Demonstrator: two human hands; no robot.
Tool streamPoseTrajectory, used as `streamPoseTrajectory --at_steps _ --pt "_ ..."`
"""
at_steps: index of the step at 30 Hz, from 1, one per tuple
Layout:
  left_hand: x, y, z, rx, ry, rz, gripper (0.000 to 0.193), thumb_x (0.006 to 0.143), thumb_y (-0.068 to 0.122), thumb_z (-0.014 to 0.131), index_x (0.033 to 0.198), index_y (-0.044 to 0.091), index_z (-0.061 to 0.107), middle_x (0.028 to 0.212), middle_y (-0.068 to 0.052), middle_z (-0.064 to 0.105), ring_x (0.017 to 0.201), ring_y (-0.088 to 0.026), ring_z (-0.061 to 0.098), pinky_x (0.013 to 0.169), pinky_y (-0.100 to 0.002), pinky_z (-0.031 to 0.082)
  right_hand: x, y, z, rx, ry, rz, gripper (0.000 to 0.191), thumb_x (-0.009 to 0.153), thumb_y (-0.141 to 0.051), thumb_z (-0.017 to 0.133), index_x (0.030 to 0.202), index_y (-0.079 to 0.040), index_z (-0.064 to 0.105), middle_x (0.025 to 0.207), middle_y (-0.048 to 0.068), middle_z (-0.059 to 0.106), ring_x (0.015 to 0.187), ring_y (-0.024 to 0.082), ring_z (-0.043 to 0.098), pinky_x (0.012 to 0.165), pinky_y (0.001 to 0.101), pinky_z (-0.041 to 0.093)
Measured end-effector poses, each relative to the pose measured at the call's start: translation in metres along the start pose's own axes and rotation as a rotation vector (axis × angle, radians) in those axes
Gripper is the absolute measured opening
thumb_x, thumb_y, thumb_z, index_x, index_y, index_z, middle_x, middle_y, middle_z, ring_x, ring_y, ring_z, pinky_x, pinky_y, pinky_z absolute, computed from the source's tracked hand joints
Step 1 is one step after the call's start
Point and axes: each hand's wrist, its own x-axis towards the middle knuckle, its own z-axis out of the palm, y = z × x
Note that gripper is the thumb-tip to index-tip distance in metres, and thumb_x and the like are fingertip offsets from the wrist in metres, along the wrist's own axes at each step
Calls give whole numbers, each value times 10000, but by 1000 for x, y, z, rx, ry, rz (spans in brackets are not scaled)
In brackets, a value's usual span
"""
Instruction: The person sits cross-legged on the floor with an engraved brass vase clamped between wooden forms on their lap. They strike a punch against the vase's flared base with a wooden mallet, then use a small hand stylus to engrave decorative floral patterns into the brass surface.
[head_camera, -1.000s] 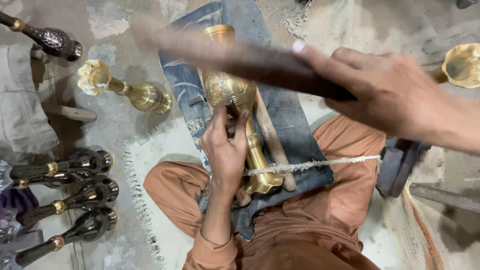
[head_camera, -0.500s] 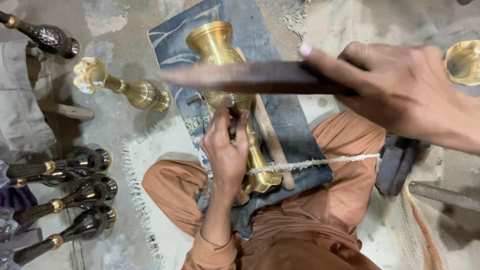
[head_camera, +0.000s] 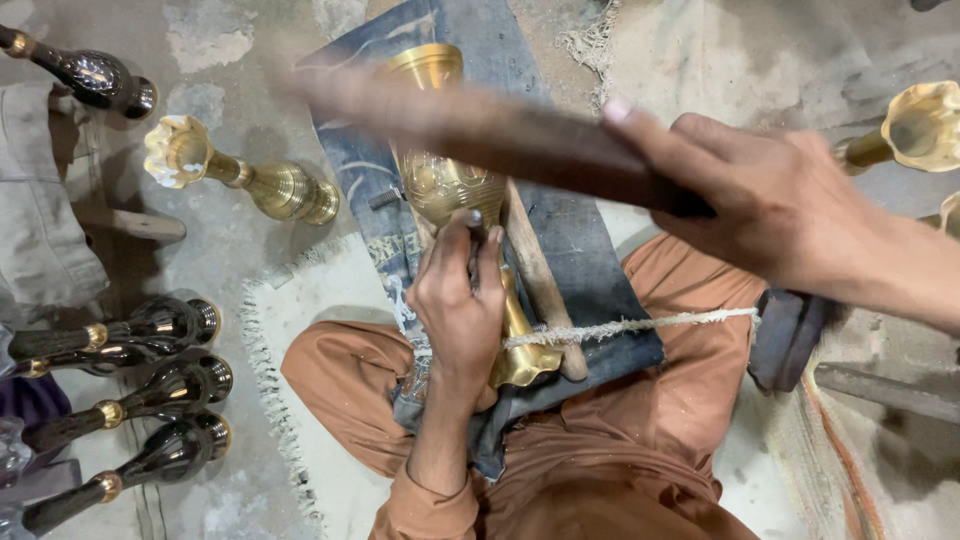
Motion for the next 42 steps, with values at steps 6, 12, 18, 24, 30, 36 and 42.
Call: streamPoseTrajectory --at_steps 6,12,18,24,30,36,42 --pt "12 -5 -16 -228 -66 -233 223 969 51 739 1172 -3 667 905 -103 758 744 -149 718 636 -308 562 -16 7 18 -36 -143 130 830 824 -209 785 1599 -155 492 857 68 636 592 246 616 488 373 469" --pt "40 -16 -40 -393 -257 -155 390 955 60 770 1315 33 620 970 -90 747 797 -113 710 674 -271 577 -36 19 63 -69 -46 152 810 793 -187 790 1555 -113 526 901 96 649 856 310 671 770 442 513" --pt "58 -38 -39 -304 -396 56 400 949 107 788 1321 51 651 1074 -111 749 891 -194 751 752 -354 620 -52 14 94 -96 22 148 776 782 -197 826 1503 -124 548 998 111 684 930 295 665 938 446 492" --pt "58 -52 -34 -263 -407 86 466 920 204 795 1348 89 654 1135 -97 776 946 -217 791 821 -364 648 -45 16 81 -165 -60 146 768 827 -203 821 1541 -134 545 943 97 658 892 288 657 989 468 490" --pt "57 -56 -32 -259 -388 128 443 936 190 782 1346 76 658 1164 -116 774 958 -227 790 831 -359 650 -21 10 50 -341 -87 89 770 796 -220 843 1501 -120 552 872 77 668 803 231 668 949 462 508" --pt "58 -56 -39 -282 -373 160 422 931 112 788 1319 25 647 1140 -143 762 988 -272 774 854 -375 616 -14 0 43 453 289 262 770 944 -195 795 1553 -17 358 1016 108 663 873 253 677 786 385 531" --pt "57 -59 -38 -316 -372 153 413 922 127 784 1302 21 659 1167 -140 756 999 -268 775 859 -370 618 1 -16 31 137 160 179 791 889 -152 837 1558 -44 428 1057 113 683 939 225 699 833 348 551"
